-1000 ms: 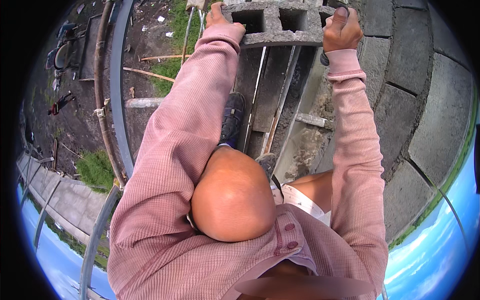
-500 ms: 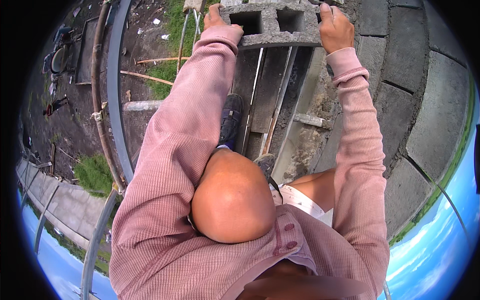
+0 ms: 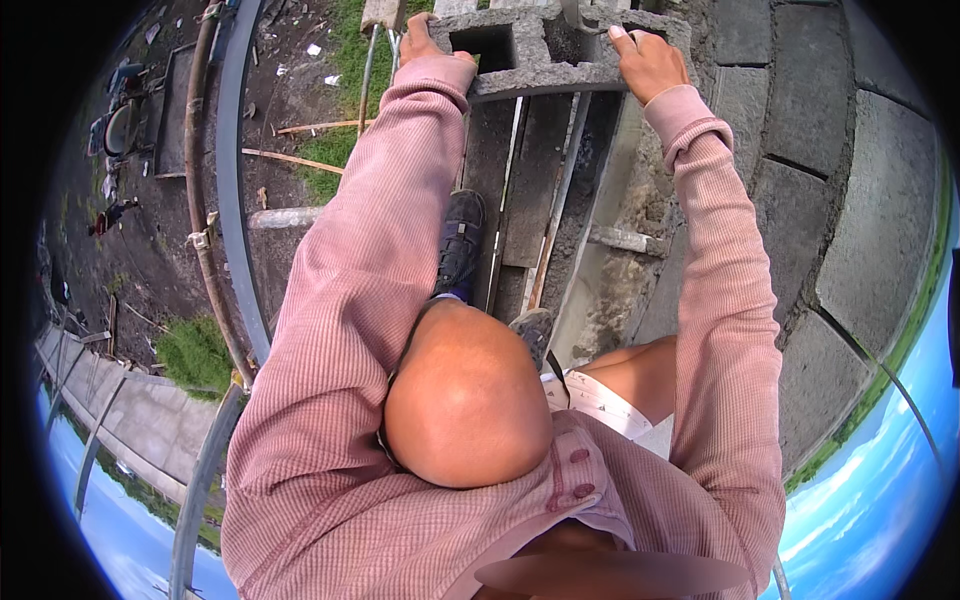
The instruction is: The person lifts hollow concrete blocks from a scaffold, places them onto a partially built wall, and uses a trowel to apply and smooth mortar between joints. The person repeatedly positions blocks, taps them into alignment, and scrapes away excess mortar.
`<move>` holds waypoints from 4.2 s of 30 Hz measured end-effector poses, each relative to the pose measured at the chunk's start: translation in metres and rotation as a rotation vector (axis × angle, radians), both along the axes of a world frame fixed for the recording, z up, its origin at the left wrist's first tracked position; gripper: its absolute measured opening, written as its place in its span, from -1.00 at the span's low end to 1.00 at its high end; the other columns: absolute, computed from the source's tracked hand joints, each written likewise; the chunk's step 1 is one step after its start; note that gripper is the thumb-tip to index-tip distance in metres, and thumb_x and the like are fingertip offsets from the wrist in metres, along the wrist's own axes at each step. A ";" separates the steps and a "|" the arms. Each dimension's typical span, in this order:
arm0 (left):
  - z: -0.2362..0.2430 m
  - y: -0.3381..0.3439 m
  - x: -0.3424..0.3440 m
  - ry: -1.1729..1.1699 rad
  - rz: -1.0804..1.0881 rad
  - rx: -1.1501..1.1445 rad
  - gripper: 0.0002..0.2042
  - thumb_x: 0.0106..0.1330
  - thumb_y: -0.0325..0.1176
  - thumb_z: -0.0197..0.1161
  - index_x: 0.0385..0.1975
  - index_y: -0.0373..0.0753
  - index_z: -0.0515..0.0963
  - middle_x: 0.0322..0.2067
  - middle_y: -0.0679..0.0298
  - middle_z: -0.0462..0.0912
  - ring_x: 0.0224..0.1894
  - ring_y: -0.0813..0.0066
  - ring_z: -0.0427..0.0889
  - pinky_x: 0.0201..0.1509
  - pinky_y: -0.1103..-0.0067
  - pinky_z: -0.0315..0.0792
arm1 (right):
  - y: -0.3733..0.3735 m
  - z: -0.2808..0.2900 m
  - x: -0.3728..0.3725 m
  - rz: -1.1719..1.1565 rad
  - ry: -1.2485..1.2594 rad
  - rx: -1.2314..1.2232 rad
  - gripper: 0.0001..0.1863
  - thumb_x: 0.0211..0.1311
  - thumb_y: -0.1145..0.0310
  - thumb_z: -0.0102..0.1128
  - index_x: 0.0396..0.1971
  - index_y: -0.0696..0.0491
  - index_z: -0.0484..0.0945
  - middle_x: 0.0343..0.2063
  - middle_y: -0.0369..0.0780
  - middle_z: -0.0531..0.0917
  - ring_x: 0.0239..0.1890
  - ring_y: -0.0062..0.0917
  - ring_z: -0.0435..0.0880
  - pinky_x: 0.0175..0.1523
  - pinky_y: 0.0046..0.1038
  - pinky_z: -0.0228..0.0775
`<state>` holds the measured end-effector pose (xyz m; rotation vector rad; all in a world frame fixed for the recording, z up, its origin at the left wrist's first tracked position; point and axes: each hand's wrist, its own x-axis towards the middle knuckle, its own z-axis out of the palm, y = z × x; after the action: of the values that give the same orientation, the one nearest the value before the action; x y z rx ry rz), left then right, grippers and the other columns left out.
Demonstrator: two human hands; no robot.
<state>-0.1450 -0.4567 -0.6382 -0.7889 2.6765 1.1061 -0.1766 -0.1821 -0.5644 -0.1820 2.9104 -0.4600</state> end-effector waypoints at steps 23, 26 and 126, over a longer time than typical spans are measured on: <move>0.003 -0.016 -0.011 -0.210 0.129 0.207 0.06 0.06 -0.22 0.52 0.49 -0.37 -0.05 0.33 -0.20 0.38 0.39 -0.01 0.40 0.51 0.37 0.18 | 0.008 0.035 0.145 -0.277 -0.510 -1.897 -0.55 0.63 0.16 -0.14 0.42 -0.19 0.16 -0.15 -0.05 0.53 -0.60 -0.60 0.50 -0.51 -0.51 0.46; 0.005 -0.014 -0.010 -0.204 0.134 0.168 0.01 0.06 -0.22 0.51 0.47 -0.37 0.02 0.29 -0.18 0.44 0.34 -0.01 0.46 0.48 0.37 0.24 | -0.013 0.020 0.172 -0.348 -0.228 -1.594 -0.51 0.52 0.26 0.12 0.33 0.05 0.24 -0.37 -0.19 0.52 -0.64 -0.61 0.47 -0.50 -0.49 0.47; 0.027 0.004 0.030 -0.087 0.216 0.279 -0.13 0.00 -0.38 0.52 0.39 -0.21 0.24 0.16 -0.06 0.58 0.22 0.12 0.56 0.34 0.43 0.36 | -0.060 -0.008 0.184 -0.783 0.267 -1.247 -0.67 0.33 0.34 0.35 -0.17 0.12 0.34 -0.60 -0.32 0.43 -0.77 -0.65 0.42 -0.67 -0.53 0.31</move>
<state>-0.1148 -0.4531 -0.6110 -1.0607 2.3373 1.4192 0.0069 -0.2420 -0.5721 0.8017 2.2975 -2.4057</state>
